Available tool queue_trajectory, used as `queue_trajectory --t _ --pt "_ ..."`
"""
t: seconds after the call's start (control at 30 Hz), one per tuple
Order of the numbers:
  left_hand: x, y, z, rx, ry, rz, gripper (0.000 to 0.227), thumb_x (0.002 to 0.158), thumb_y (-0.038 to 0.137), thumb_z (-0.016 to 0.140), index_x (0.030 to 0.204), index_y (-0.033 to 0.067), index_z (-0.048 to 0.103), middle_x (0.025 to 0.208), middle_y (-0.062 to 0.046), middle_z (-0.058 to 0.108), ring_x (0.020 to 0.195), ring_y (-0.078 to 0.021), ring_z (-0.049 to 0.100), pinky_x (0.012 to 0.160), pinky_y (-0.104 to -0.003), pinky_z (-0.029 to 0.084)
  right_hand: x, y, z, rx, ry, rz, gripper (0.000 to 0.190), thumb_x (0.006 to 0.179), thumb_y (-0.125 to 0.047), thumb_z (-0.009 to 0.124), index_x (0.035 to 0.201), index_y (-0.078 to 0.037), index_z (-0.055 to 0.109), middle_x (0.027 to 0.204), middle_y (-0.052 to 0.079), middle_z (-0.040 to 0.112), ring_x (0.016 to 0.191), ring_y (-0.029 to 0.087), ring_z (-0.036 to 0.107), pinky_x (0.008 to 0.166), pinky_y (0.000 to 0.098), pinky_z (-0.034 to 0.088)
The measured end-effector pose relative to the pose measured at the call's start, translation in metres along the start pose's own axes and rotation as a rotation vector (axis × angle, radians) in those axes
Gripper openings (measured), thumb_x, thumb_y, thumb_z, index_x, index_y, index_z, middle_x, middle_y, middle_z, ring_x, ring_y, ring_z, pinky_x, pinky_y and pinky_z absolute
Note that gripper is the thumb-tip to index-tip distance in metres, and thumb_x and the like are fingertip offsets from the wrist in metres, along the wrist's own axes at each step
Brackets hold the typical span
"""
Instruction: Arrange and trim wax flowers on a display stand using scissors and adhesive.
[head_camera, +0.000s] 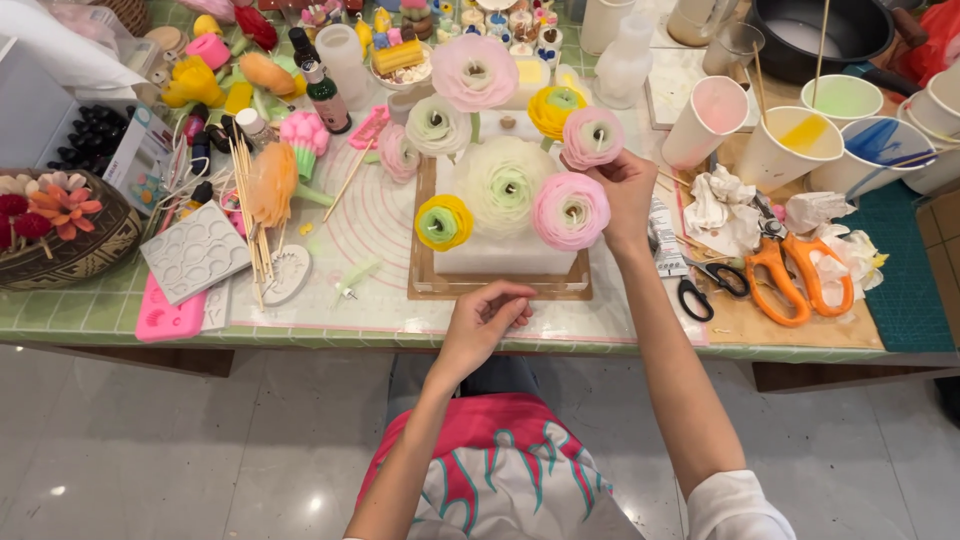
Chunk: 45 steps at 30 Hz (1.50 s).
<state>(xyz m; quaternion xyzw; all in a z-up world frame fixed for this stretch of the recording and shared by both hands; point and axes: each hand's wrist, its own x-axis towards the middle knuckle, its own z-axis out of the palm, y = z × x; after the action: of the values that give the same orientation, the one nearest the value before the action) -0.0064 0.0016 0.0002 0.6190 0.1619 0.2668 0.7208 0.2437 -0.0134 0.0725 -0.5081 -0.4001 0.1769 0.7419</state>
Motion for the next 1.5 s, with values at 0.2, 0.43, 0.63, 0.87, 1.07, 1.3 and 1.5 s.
queue_trajectory --t 0.2,0.43,0.63,0.87,1.07,1.3,1.5 --pt "0.000 -0.002 -0.002 -0.005 -0.005 -0.001 0.021 0.102 0.010 0.063 0.118 -0.0002 0.071 0.091 -0.003 0.071 0.082 -0.0072 0.064 0.076 -0.023 0.054 0.008 -0.012 0.000 -0.073 -0.083 -0.006 0.016 0.095 0.000 0.075 0.110 0.005 0.076 0.099 0.007 0.077 0.086 0.009 0.072 0.080 0.0247 0.059" --pt "0.000 -0.003 -0.003 -0.025 -0.015 0.020 0.021 0.103 0.009 0.062 0.119 -0.0002 0.071 0.092 -0.003 0.071 0.083 -0.0074 0.064 0.077 -0.023 0.055 0.013 -0.027 0.001 -0.131 -0.156 -0.009 0.017 0.094 0.000 0.076 0.110 0.003 0.076 0.099 0.006 0.077 0.084 0.008 0.071 0.078 0.0241 0.059" --pt "-0.001 -0.001 -0.004 -0.042 -0.024 0.037 0.021 0.103 0.009 0.062 0.119 -0.0003 0.071 0.092 -0.003 0.071 0.083 -0.0076 0.064 0.076 -0.024 0.055 0.013 -0.028 -0.007 -0.150 -0.132 -0.053 0.015 0.095 -0.002 0.077 0.110 0.001 0.077 0.098 0.004 0.076 0.084 0.005 0.067 0.076 0.0223 0.055" --pt "-0.002 -0.002 -0.004 -0.058 -0.019 0.036 0.020 0.102 0.008 0.062 0.118 0.0003 0.071 0.091 -0.003 0.070 0.083 -0.0079 0.064 0.076 -0.024 0.054 0.036 0.001 -0.033 -0.063 0.172 0.081 0.009 0.097 -0.009 0.076 0.102 -0.002 0.078 0.089 0.002 0.076 0.064 0.003 0.052 0.060 0.0209 0.039" --pt "-0.002 -0.002 -0.005 -0.059 -0.014 0.022 0.019 0.102 0.008 0.061 0.116 0.0005 0.072 0.091 -0.003 0.070 0.084 -0.0078 0.065 0.076 -0.024 0.054 0.102 0.102 -0.040 -0.186 0.039 0.149 0.015 0.094 -0.003 0.071 0.106 0.000 0.078 0.087 0.001 0.073 0.066 0.004 0.056 0.058 0.0219 0.043" --pt "-0.003 0.000 -0.007 -0.073 -0.032 -0.003 0.019 0.102 0.007 0.061 0.116 -0.0003 0.071 0.092 -0.003 0.070 0.085 -0.0076 0.064 0.078 -0.024 0.054 0.120 0.106 -0.004 -0.266 -0.491 -0.155 0.021 0.095 0.002 0.068 0.116 0.002 0.072 0.109 0.006 0.077 0.096 0.013 0.071 0.084 0.0274 0.056" --pt "-0.004 0.007 -0.008 -0.092 -0.040 -0.011 0.020 0.103 0.008 0.061 0.117 -0.0009 0.071 0.093 -0.003 0.070 0.085 -0.0073 0.064 0.078 -0.024 0.055 0.135 0.135 -0.013 -0.049 -0.733 -0.164 0.032 0.097 -0.001 0.071 0.129 -0.001 0.064 0.124 0.006 0.071 0.115 0.016 0.066 0.104 0.0311 0.052"
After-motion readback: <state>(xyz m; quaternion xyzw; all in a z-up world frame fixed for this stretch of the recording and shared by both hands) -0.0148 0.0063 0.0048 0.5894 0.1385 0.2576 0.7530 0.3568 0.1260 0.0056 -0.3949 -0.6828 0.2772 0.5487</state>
